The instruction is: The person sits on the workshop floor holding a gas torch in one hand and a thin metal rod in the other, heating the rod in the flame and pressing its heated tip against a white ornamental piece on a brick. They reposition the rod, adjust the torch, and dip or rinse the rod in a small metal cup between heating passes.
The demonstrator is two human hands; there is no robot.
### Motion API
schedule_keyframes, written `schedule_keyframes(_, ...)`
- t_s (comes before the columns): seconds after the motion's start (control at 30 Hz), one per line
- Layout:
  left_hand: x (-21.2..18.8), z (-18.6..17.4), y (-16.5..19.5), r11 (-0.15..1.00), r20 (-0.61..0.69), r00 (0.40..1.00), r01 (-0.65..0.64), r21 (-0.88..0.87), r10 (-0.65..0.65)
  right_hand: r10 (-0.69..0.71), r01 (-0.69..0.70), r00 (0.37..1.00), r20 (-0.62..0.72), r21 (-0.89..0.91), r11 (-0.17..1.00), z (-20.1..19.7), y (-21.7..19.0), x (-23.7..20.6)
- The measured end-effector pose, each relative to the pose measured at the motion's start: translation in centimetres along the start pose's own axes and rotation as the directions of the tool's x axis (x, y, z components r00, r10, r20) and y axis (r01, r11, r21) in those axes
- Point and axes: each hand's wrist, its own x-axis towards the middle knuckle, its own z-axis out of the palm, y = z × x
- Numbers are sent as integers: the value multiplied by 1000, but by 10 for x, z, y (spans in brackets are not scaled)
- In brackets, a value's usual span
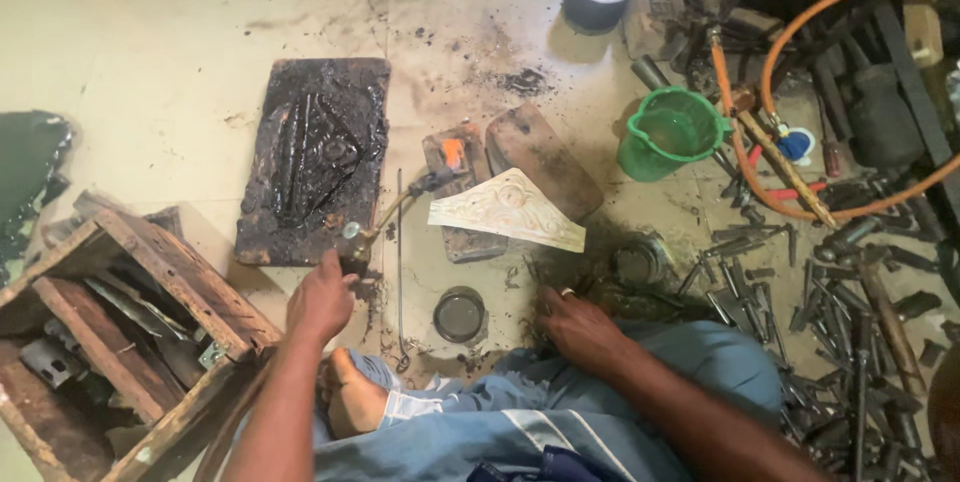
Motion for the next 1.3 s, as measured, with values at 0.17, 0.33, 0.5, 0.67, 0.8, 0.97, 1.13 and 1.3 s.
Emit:
schedule_keyframes(0.17, -43, -60, 7, 989, -6, 995, -97, 107, 98, -59, 117, 941, -334, 158, 980, -50, -53, 10)
schedule_keyframes(0.33, -92, -109, 45, 966, 130, 975, -198, 168, 178, 199, -61, 907, -370, 352, 934, -107, -139, 60)
schedule_keyframes(0.5, -128, -108, 95, 884, 180, 953, -296, 363, 245, 299, -176, 850, -434, 302, 937, -137, -174, 101)
schedule_keyframes(0.67, -136, -101, 117, 885, 136, 952, -307, 350, 276, 340, -217, 797, -499, 288, 933, -136, -164, 109)
schedule_keyframes(0.8, -129, -101, 123, 909, 168, 955, -287, 304, 245, 336, -238, 870, -361, 290, 927, -131, -150, 117)
schedule_keyframes(0.97, -118, -108, 120, 871, 263, 940, -309, 382, 218, 306, -228, 910, -280, 277, 933, -128, -146, 125)
schedule_keyframes(1.13, -111, -114, 116, 895, 314, 928, -302, 328, 198, 260, -169, 935, -240, 343, 924, -131, -146, 128)
schedule_keyframes(1.3, -110, -115, 115, 895, 297, 932, -306, 325, 210, 206, -127, 955, -214, 331, 935, -136, -142, 128)
